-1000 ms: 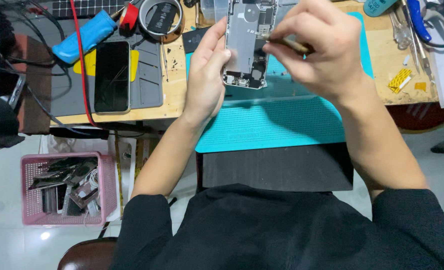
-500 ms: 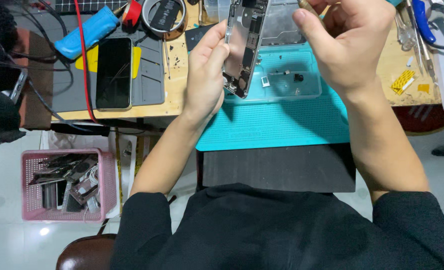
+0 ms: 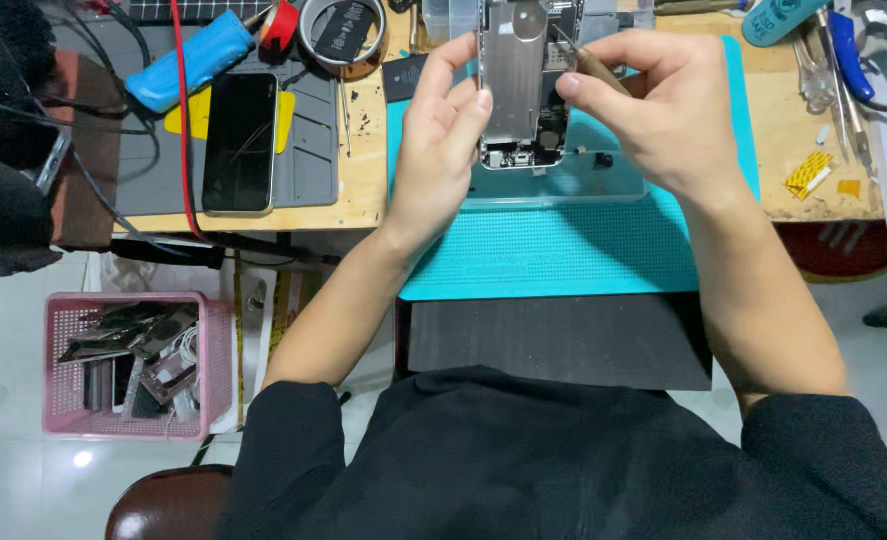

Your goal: The person disassembles a smartphone at a repair bench, using a screwdriver to remove small screws from the phone's frame and internal components and prying parts loose by hand. They hold the phone chassis in one hand while working, placing removed screws and small parts onto the teal mat and a clear plastic tray.

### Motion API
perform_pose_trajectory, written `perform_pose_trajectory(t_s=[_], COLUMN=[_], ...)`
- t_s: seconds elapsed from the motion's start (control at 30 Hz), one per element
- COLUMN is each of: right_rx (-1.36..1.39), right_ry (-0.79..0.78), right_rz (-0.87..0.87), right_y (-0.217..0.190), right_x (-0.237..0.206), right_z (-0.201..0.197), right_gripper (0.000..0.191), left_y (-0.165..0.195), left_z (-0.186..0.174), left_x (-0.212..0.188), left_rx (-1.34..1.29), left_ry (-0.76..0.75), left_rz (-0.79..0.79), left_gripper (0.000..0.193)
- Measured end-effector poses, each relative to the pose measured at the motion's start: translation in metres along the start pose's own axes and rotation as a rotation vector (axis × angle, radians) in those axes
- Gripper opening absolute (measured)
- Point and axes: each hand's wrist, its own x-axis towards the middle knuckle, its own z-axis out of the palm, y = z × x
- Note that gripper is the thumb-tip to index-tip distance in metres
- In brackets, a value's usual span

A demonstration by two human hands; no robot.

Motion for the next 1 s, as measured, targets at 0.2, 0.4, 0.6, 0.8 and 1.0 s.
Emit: perform_pose_trajectory(t_s=[0.2, 0.4, 0.6, 0.8, 1.0], right_rx=[0.259, 0.394, 0.377, 0.226, 0.085], right_ry=[0.045, 0.108, 0.057, -0.001, 0.001], right_rz=[0.161, 0.138, 0.053, 0.104, 0.026], right_y=[0.008, 0.007, 0.009, 0.006, -0.004], right_x=[0.002, 0.003, -0.001, -0.007, -0.003], right_z=[-0.007, -0.008, -0.013, -0.007, -0.013], right_gripper=[0.012, 0.01, 0.012, 0.011, 0.026], left_y=[0.017, 0.025, 0.014, -0.011, -0.022], left_z=[0.003, 0.013, 0.005, -0.004, -0.029], left_x=[0.003, 0.002, 0.009, 0.021, 0.031], left_rx=[0.045, -0.047, 0.121, 0.068, 0.026], left_ry=[-0.005, 0.01, 0.054, 0.078, 0.151], left_rz=[-0.131, -0.143, -0.098, 0.072, 0.221], left_gripper=[0.031, 0.033, 0.025, 0.017, 0.011])
